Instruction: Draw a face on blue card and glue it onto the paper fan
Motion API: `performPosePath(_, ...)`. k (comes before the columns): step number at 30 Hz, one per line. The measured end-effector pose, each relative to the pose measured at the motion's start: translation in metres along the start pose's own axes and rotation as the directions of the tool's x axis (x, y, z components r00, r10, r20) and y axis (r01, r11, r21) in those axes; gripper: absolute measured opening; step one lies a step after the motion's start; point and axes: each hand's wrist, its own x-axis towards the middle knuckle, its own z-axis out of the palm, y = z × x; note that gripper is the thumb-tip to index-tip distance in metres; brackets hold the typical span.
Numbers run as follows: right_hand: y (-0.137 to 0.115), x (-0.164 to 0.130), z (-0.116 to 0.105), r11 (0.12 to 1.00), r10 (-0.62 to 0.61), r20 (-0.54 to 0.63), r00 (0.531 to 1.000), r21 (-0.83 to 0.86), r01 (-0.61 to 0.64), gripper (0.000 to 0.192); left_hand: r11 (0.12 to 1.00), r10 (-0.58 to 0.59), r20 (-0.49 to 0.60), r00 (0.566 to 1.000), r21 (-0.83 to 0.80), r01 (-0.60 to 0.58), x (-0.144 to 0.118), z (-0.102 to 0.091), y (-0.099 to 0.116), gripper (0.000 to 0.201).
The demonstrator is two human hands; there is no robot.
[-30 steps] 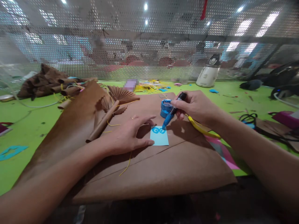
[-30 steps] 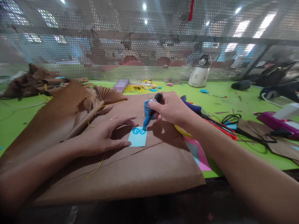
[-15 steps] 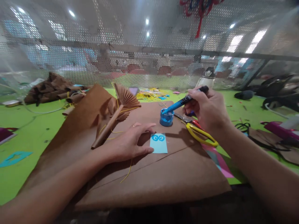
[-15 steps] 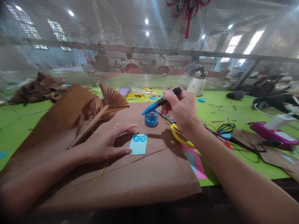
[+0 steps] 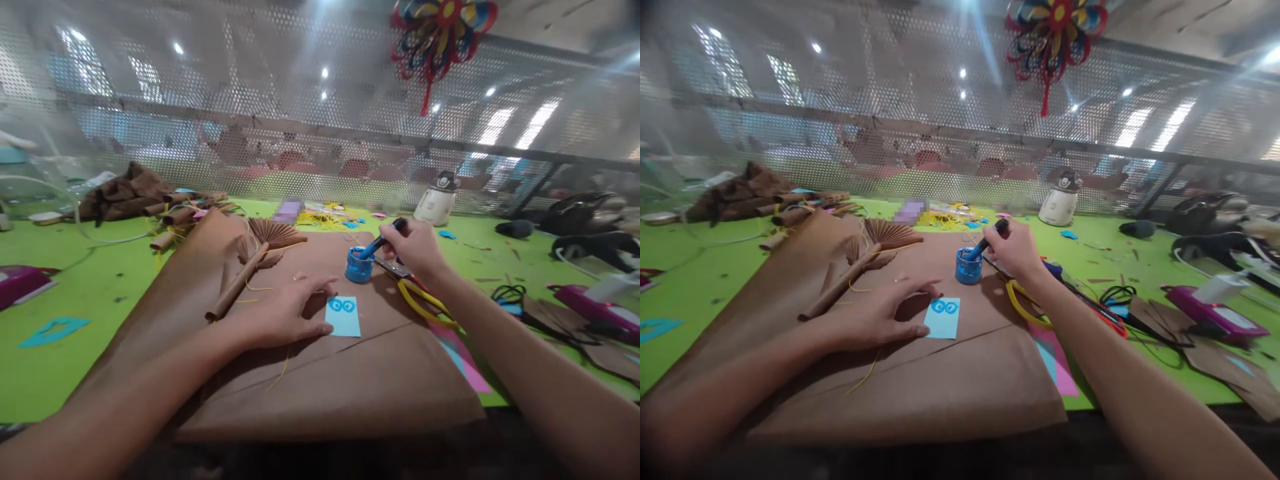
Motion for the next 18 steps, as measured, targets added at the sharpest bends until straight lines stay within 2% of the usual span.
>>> performPosePath(4,0.009,0.001,0.006,0.997,0.025,0.104,0.994,-0.077,-0.017,0.024,1.0,0.014,0.007,1.0,0.012,-0.014,0.002,0.001,-0.002,0.072)
performPosePath(8,0.011,0.002,0.004,0.996,0.004,0.123,0.992,-0.093,0.008,0.023,1.0,0.024,0.014,1.0,0.018,-0.024,0.002,0.001,-0.003,0.071)
performPosePath(15,0.001,0.003,-0.009,0.989,0.072,-0.057,0.996,0.135,-0.064,0.02,0.999,0.023,0.021,1.0,0.022,-0.023,0.002,0.0,-0.001,0.068)
performPosePath(18,-0.006,0.0,-0.017,0.988,0.024,-0.155,0.988,0.154,0.0,0.017,0.999,0.031,0.014,0.999,0.018,-0.031,0.002,0.0,-0.002,0.068)
